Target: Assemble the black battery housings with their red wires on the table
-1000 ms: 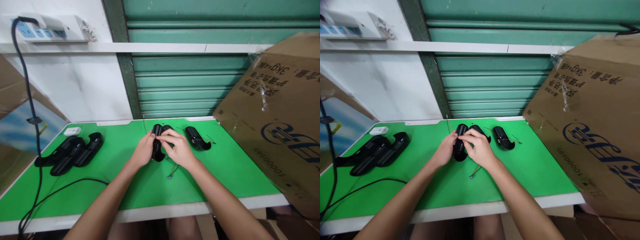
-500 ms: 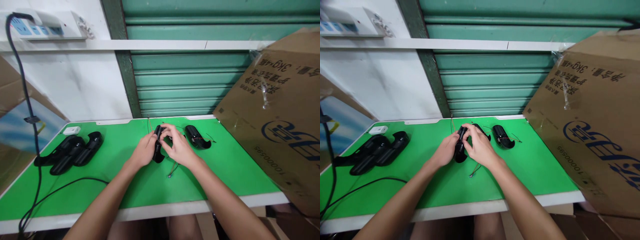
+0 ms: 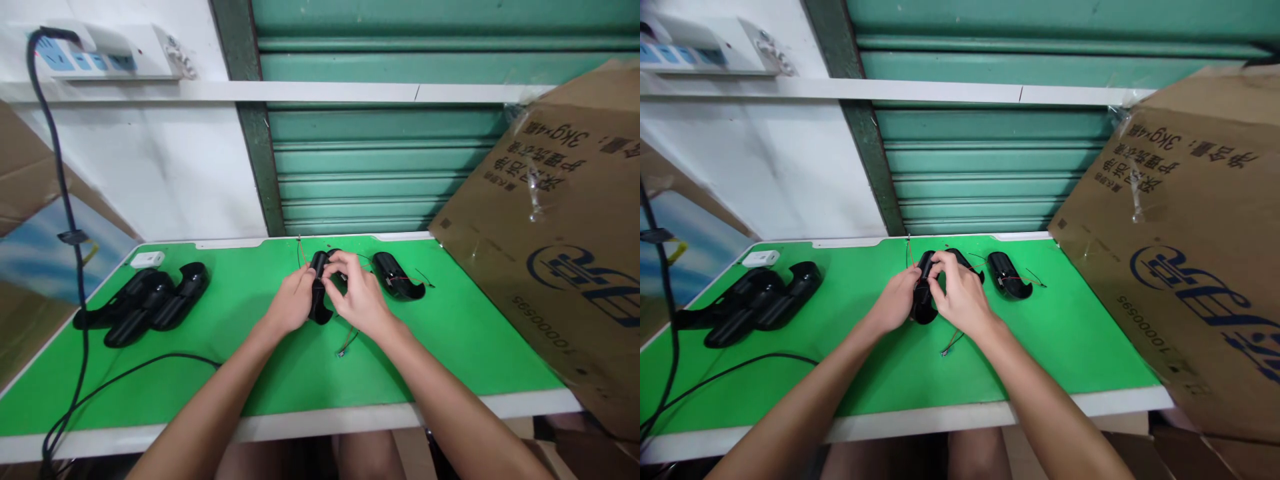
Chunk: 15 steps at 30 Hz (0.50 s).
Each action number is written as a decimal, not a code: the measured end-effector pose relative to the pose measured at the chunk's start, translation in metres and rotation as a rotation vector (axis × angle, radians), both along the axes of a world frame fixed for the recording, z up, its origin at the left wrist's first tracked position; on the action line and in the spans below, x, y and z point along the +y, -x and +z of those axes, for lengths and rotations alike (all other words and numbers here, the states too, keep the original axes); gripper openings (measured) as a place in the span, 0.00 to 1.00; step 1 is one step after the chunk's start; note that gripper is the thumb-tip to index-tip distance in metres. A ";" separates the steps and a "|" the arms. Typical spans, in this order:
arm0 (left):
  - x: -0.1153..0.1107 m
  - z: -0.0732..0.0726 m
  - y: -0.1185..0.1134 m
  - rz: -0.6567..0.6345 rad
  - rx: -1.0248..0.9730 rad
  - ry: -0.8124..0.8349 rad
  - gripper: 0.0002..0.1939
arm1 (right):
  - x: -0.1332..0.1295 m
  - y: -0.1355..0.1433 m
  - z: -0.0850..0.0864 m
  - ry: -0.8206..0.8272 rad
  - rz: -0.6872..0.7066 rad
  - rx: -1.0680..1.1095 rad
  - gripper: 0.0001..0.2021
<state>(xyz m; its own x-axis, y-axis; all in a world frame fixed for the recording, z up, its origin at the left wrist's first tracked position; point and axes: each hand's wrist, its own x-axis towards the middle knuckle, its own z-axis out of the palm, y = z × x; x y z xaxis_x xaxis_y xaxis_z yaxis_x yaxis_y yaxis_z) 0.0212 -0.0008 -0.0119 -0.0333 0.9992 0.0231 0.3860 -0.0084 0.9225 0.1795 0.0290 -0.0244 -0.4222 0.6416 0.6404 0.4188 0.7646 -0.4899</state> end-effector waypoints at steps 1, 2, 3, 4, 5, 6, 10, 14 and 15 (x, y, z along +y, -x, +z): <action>0.000 0.000 0.000 0.005 0.000 0.002 0.19 | 0.000 0.000 -0.001 -0.011 -0.008 -0.007 0.17; 0.000 0.000 0.000 0.009 -0.001 0.005 0.19 | 0.000 0.000 -0.002 -0.020 -0.014 -0.013 0.16; -0.001 0.000 -0.001 0.012 -0.004 0.008 0.19 | 0.000 0.001 -0.002 -0.026 -0.020 -0.018 0.16; -0.001 0.000 -0.001 0.012 -0.009 0.010 0.18 | 0.000 0.001 -0.003 -0.034 -0.026 -0.025 0.15; -0.001 0.001 -0.001 0.012 -0.015 0.011 0.18 | -0.001 0.001 -0.003 -0.050 -0.034 -0.035 0.13; -0.001 0.001 -0.001 0.013 -0.021 0.012 0.18 | -0.001 0.002 -0.004 -0.074 -0.041 -0.050 0.11; -0.001 0.001 -0.001 0.026 -0.028 0.007 0.18 | -0.003 0.004 -0.004 -0.195 -0.070 -0.114 0.06; -0.002 -0.001 0.000 0.009 0.053 -0.058 0.18 | -0.005 0.007 -0.003 -0.240 -0.094 -0.193 0.05; -0.003 -0.002 0.000 0.007 0.105 -0.091 0.18 | -0.005 0.008 -0.003 -0.239 -0.098 -0.219 0.05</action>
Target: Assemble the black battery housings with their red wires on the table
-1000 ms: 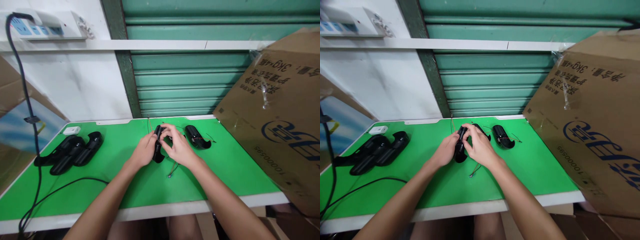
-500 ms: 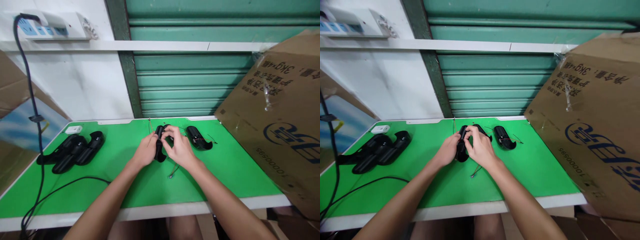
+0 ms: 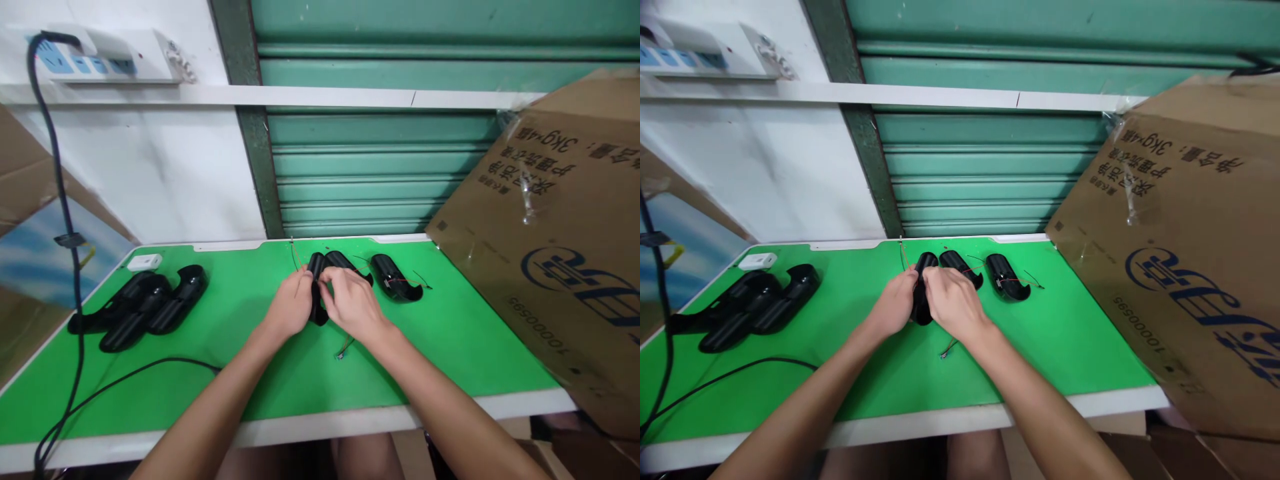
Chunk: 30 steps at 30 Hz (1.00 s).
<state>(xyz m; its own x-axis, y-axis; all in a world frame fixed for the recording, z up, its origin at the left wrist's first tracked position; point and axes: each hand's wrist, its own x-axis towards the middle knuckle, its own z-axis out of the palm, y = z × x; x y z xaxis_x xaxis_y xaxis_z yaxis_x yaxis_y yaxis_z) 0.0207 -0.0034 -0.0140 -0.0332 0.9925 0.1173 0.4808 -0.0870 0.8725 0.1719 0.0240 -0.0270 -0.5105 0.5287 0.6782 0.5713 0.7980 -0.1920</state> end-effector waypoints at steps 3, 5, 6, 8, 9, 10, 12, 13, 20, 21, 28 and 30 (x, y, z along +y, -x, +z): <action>-0.002 -0.003 0.001 0.003 0.165 -0.076 0.21 | -0.001 0.001 0.001 0.022 -0.015 -0.056 0.06; -0.003 -0.003 0.001 0.006 0.247 -0.095 0.22 | -0.002 0.001 0.002 0.026 -0.003 -0.079 0.06; -0.004 -0.003 0.002 0.003 0.277 -0.103 0.23 | -0.002 0.000 0.003 0.026 0.004 -0.088 0.07; -0.003 -0.004 0.002 -0.004 0.321 -0.120 0.22 | -0.003 0.000 0.005 0.037 0.022 -0.099 0.08; -0.003 -0.004 0.003 -0.011 0.335 -0.125 0.21 | -0.003 0.000 0.005 0.052 0.034 -0.099 0.08; -0.002 -0.004 0.003 -0.021 0.344 -0.129 0.21 | -0.003 0.000 0.005 0.071 0.047 -0.093 0.09; -0.002 -0.006 0.004 -0.042 0.350 -0.141 0.19 | -0.004 0.000 0.004 0.117 0.072 -0.074 0.08; -0.002 -0.007 0.004 -0.048 0.345 -0.149 0.19 | -0.004 0.000 0.004 0.139 0.076 -0.061 0.08; 0.000 -0.005 0.002 -0.076 0.135 -0.162 0.17 | -0.001 -0.003 0.003 0.266 0.097 0.130 0.06; 0.001 -0.004 0.003 -0.086 0.084 -0.150 0.18 | 0.000 -0.004 0.005 0.291 0.129 0.208 0.08; 0.000 0.007 0.003 -0.206 -0.149 -0.079 0.28 | 0.008 -0.015 0.023 0.465 0.160 0.543 0.26; -0.003 0.006 0.004 -0.255 -0.140 -0.053 0.28 | 0.008 -0.017 0.024 0.589 0.256 0.505 0.32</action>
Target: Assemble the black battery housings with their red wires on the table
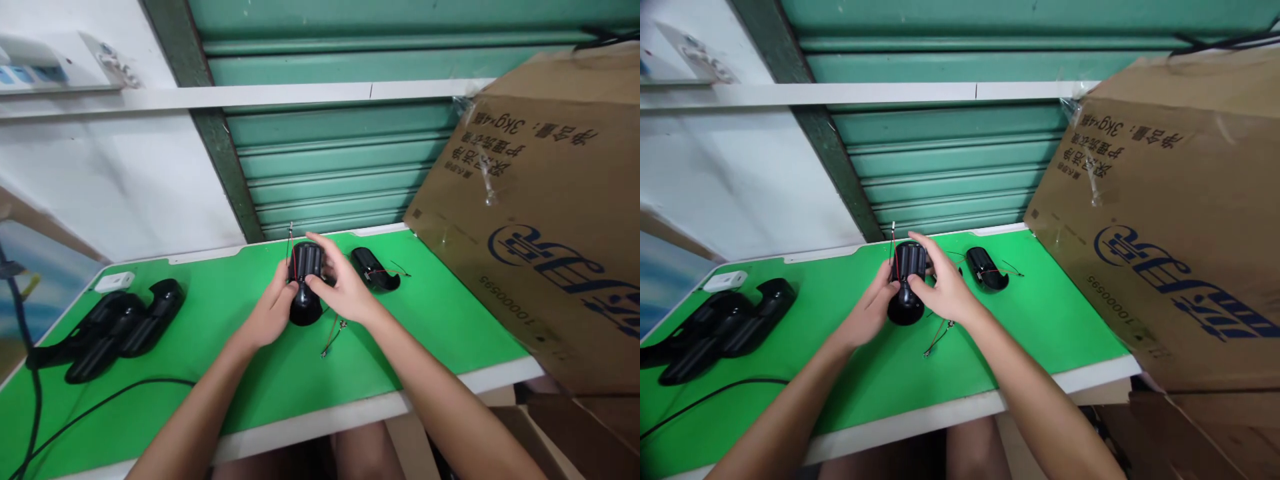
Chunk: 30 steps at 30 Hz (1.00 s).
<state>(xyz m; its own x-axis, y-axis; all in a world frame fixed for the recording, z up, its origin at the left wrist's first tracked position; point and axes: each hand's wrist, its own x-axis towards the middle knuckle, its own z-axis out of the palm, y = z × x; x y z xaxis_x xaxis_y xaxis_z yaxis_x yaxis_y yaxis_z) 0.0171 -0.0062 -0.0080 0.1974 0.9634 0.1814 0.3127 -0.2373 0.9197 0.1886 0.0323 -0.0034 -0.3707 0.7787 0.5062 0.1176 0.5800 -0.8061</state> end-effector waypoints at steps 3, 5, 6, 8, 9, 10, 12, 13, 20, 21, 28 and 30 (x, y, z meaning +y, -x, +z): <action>-0.002 -0.003 0.001 -0.030 0.035 0.000 0.27 | -0.002 -0.001 -0.001 0.056 0.102 -0.022 0.33; -0.002 -0.004 0.003 -0.040 0.058 -0.021 0.27 | -0.002 -0.002 -0.001 0.063 0.114 -0.021 0.34; -0.002 -0.004 0.004 -0.048 0.070 -0.034 0.27 | -0.003 -0.002 -0.001 0.064 0.117 -0.019 0.34; -0.002 -0.003 0.005 -0.068 0.095 -0.052 0.26 | -0.002 -0.002 -0.002 0.067 0.125 -0.015 0.35; -0.002 -0.003 0.006 -0.078 0.107 -0.055 0.26 | -0.002 -0.002 -0.003 0.071 0.129 -0.014 0.35; -0.002 -0.003 0.006 -0.084 0.118 -0.056 0.26 | -0.001 -0.002 -0.004 0.074 0.132 -0.012 0.35; -0.002 -0.002 0.007 -0.089 0.138 -0.055 0.26 | 0.000 -0.001 -0.006 0.080 0.135 -0.010 0.35; -0.002 -0.002 0.007 -0.089 0.146 -0.055 0.26 | 0.000 -0.001 -0.007 0.078 0.136 -0.006 0.36; -0.002 -0.003 0.008 -0.078 0.190 -0.094 0.27 | -0.001 0.001 -0.011 0.044 0.156 0.004 0.37; -0.002 -0.004 0.008 -0.076 0.192 -0.098 0.27 | -0.001 0.002 -0.012 0.040 0.155 0.003 0.37; -0.002 -0.007 0.007 -0.064 0.189 -0.108 0.26 | -0.001 0.005 -0.019 0.022 0.136 -0.010 0.36; -0.002 -0.007 0.007 -0.062 0.186 -0.100 0.25 | -0.001 0.006 -0.020 0.023 0.131 -0.011 0.36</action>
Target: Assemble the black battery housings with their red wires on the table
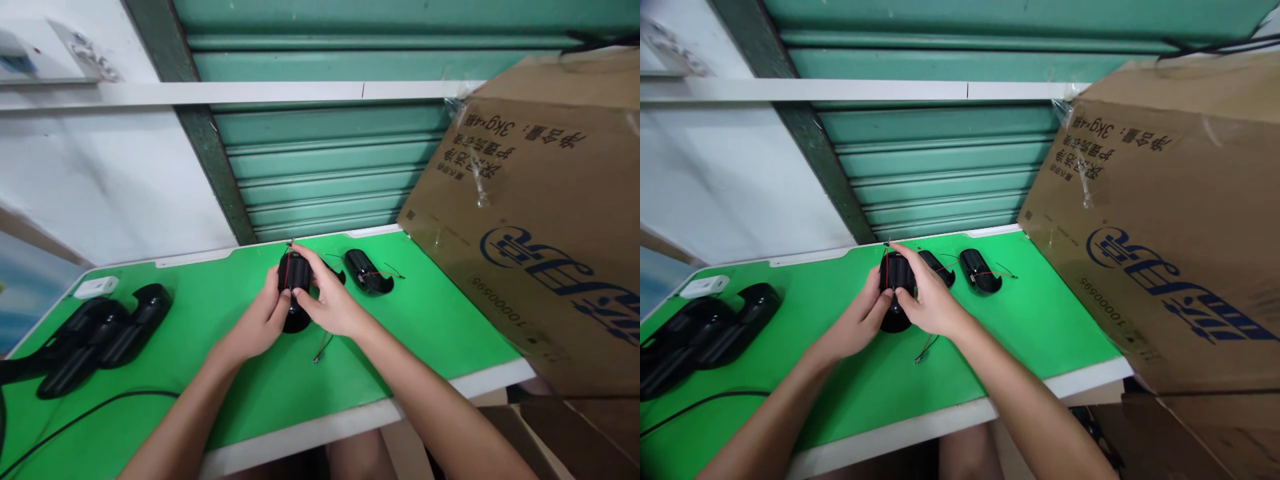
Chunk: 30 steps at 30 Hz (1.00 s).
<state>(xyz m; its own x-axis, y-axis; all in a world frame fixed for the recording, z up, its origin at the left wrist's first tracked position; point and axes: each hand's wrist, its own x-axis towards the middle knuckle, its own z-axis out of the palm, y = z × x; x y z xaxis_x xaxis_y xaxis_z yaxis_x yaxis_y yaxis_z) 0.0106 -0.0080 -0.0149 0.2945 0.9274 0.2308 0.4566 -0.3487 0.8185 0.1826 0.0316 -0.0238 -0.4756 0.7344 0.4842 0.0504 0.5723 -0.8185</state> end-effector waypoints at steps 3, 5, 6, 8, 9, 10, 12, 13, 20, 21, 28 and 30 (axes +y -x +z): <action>0.000 0.000 -0.001 -0.002 -0.006 0.004 0.25 | 0.000 0.001 -0.002 0.004 -0.009 0.003 0.35; -0.001 0.000 -0.001 -0.006 -0.012 0.000 0.25 | -0.001 0.002 -0.003 0.008 -0.016 0.005 0.35; -0.001 0.000 -0.001 -0.008 -0.014 -0.003 0.25 | -0.001 0.002 -0.002 0.012 -0.019 0.006 0.35; 0.000 -0.001 -0.001 -0.012 -0.015 -0.005 0.25 | -0.002 0.003 -0.002 0.020 -0.023 0.007 0.35; 0.000 -0.001 -0.001 -0.012 -0.015 -0.005 0.25 | -0.002 0.003 -0.001 0.025 -0.026 0.008 0.34; 0.000 -0.001 -0.001 -0.012 -0.015 -0.003 0.25 | -0.003 0.004 0.000 0.030 -0.031 0.011 0.34; 0.000 -0.001 -0.002 -0.011 -0.015 0.007 0.25 | -0.003 0.004 0.001 0.042 -0.039 0.017 0.34; 0.000 -0.002 -0.002 -0.009 -0.015 0.011 0.25 | -0.004 0.005 0.001 0.047 -0.043 0.021 0.33; -0.002 -0.001 -0.001 -0.007 -0.051 0.052 0.25 | -0.003 0.009 -0.005 0.095 -0.064 0.057 0.33; -0.001 0.001 -0.001 -0.008 -0.079 0.076 0.25 | -0.004 0.009 -0.004 0.104 -0.061 0.060 0.34; 0.006 0.009 0.007 0.055 -0.164 0.137 0.26 | 0.005 -0.010 0.018 0.132 -0.054 0.038 0.36; 0.012 0.007 0.016 0.101 -0.148 0.107 0.27 | 0.016 -0.025 0.022 0.047 -0.256 0.049 0.30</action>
